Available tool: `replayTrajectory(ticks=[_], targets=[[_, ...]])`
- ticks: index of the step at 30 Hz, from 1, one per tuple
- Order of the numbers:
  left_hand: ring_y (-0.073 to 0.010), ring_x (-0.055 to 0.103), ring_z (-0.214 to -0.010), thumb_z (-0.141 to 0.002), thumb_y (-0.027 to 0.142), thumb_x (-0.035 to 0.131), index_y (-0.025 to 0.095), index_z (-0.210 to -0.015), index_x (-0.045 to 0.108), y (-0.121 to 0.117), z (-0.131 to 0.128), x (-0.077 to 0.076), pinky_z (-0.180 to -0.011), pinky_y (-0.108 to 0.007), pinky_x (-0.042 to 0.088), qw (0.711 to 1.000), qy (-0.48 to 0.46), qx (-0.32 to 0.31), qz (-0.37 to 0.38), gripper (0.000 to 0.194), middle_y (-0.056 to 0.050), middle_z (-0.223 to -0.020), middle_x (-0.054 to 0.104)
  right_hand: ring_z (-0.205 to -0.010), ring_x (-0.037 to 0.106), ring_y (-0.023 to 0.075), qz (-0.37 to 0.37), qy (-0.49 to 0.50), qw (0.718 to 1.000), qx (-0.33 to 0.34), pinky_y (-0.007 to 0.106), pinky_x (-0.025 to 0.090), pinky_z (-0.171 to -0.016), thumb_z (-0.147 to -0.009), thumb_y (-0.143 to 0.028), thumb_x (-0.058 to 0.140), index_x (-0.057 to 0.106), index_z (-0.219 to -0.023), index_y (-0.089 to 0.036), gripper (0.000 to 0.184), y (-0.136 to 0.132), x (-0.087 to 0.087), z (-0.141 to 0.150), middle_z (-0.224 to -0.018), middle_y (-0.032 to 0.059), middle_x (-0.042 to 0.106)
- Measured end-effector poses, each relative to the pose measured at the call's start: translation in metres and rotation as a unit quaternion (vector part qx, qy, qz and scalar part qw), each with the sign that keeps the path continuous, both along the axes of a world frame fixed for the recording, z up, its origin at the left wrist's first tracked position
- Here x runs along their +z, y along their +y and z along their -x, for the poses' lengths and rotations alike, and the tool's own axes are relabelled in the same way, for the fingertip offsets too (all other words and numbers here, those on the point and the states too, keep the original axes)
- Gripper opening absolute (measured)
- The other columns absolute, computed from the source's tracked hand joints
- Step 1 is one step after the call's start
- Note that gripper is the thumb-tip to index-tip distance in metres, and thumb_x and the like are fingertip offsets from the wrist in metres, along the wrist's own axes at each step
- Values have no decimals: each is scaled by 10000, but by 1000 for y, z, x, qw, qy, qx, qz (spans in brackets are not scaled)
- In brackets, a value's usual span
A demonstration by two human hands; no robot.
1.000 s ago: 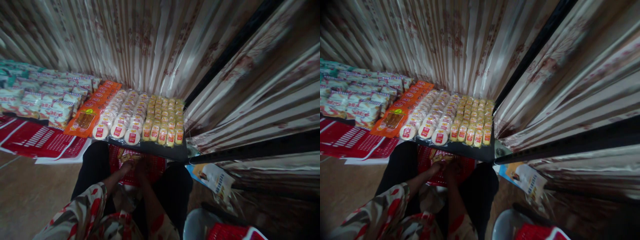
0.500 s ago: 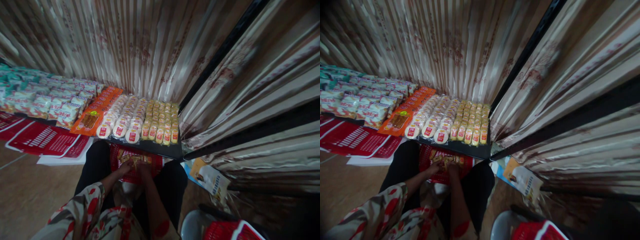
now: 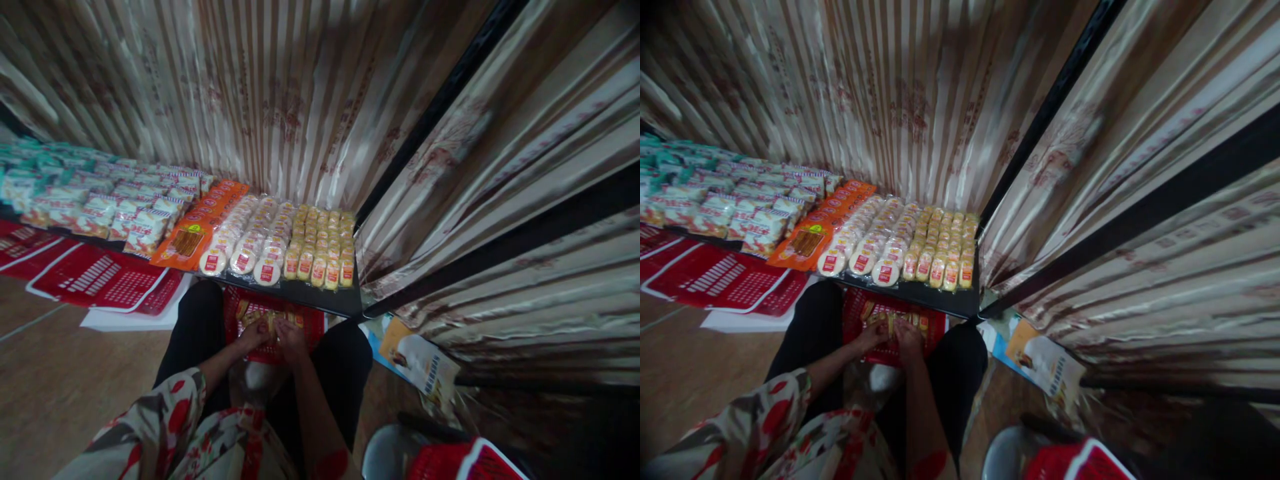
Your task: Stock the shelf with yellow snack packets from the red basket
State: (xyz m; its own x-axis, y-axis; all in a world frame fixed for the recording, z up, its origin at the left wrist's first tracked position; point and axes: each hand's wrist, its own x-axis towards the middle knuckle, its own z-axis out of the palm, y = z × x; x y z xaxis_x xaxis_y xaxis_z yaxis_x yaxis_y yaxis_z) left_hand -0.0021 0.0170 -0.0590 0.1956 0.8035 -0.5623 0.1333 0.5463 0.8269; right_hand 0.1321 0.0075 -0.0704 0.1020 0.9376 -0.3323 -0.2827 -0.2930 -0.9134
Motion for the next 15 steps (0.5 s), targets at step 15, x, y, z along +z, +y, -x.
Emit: replayTrajectory(ticks=[15], targets=[[-99,510,-518,-633,200,630,152,-826,599,-5,1,13,-524,-213,380,994,-70,71,50,201,36,-592,572,-829,670,240,67,74,994,-54,423,478,-868,-457,-388,790,679,-747,-194,366,-10,0,2,-871,95,725]])
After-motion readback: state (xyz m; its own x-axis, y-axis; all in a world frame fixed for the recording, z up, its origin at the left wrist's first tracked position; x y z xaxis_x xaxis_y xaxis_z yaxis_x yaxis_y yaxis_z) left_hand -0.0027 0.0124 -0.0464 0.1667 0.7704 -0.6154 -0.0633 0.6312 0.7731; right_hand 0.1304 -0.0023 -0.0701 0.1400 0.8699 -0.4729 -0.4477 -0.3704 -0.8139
